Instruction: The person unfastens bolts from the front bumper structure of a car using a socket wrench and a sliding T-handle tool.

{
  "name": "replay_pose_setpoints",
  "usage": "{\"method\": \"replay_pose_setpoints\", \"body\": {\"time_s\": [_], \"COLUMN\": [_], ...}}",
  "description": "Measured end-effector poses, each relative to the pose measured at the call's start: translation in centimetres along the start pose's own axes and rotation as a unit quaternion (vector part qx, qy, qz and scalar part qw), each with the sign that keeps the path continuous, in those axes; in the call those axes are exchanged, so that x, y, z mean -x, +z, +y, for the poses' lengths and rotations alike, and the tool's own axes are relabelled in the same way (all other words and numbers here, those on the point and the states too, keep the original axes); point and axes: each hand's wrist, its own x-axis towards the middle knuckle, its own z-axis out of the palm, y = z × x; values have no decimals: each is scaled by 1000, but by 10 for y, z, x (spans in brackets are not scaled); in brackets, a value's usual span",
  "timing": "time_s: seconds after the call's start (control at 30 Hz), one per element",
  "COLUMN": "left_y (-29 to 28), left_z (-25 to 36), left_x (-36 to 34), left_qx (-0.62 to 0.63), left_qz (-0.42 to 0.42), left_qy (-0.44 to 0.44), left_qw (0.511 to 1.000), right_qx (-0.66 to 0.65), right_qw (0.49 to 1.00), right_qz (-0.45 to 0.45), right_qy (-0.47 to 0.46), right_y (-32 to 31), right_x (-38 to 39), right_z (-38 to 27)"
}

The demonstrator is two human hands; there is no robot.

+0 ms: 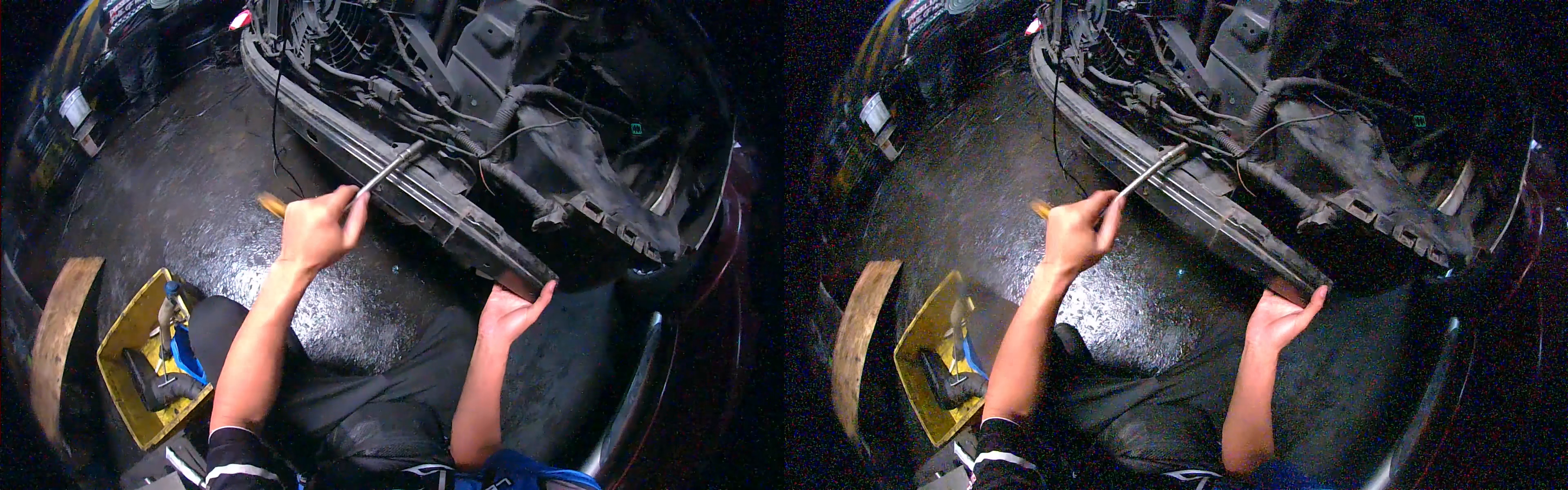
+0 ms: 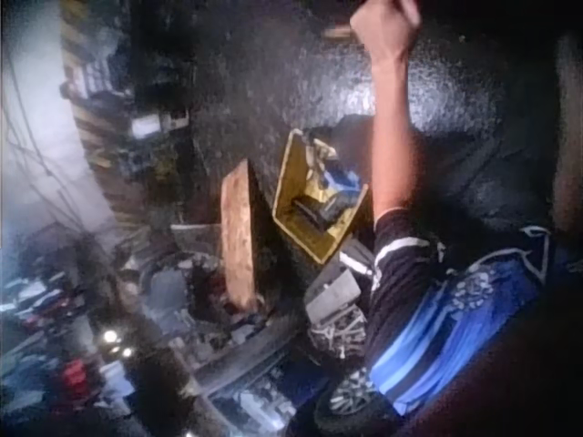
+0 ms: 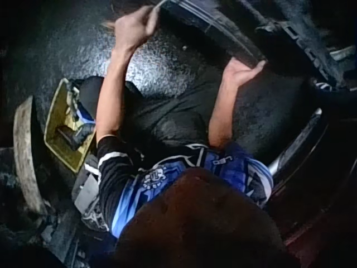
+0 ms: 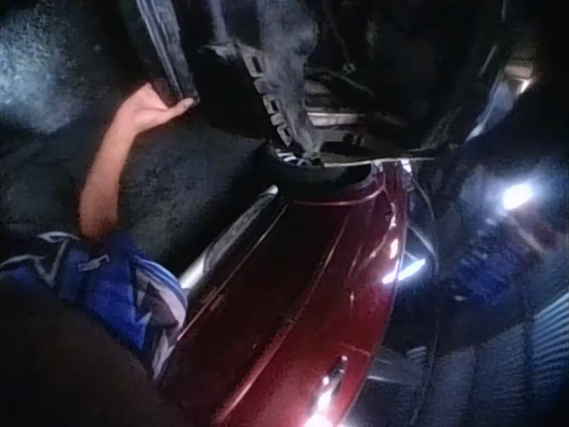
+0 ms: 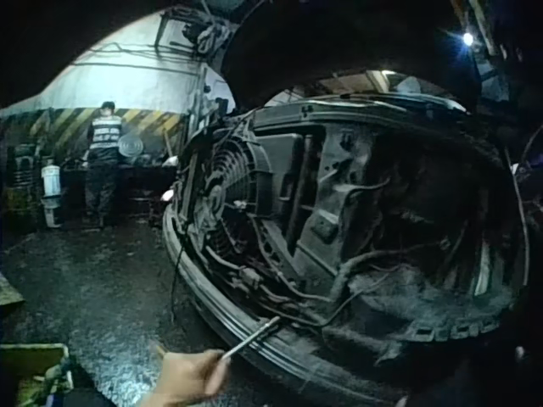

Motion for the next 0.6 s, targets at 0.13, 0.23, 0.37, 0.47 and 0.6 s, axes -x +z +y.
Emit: {"method": "replay_pose_setpoints", "body": {"time_s": [0.13,0.23,0.37,0.47,0.6], "left_y": [-14,-21,-2,-6,-15], "left_z": [12,-4,4,-2,9], "left_x": [-16,-20,-5,-1,-20], "left_qx": [131,646,255,-139,403], "left_qz": [-93,-198,-85,-95,-135], "left_qy": [-241,-508,-263,78,-421], "left_qw": [957,533,926,983,801], "right_qx": [-9,-1,-10,-10,9], "right_qw": [1000,1000,1000,1000,1000], "right_qz": [-2,6,5,3,1], "right_qy": [1,5,1,1,-4], "right_y": [-3,-4,-6,-4,-4], "right_x": [-2,-3,-3,-2,0], "right_z": [-3,-5,-5,-5,-6]}}
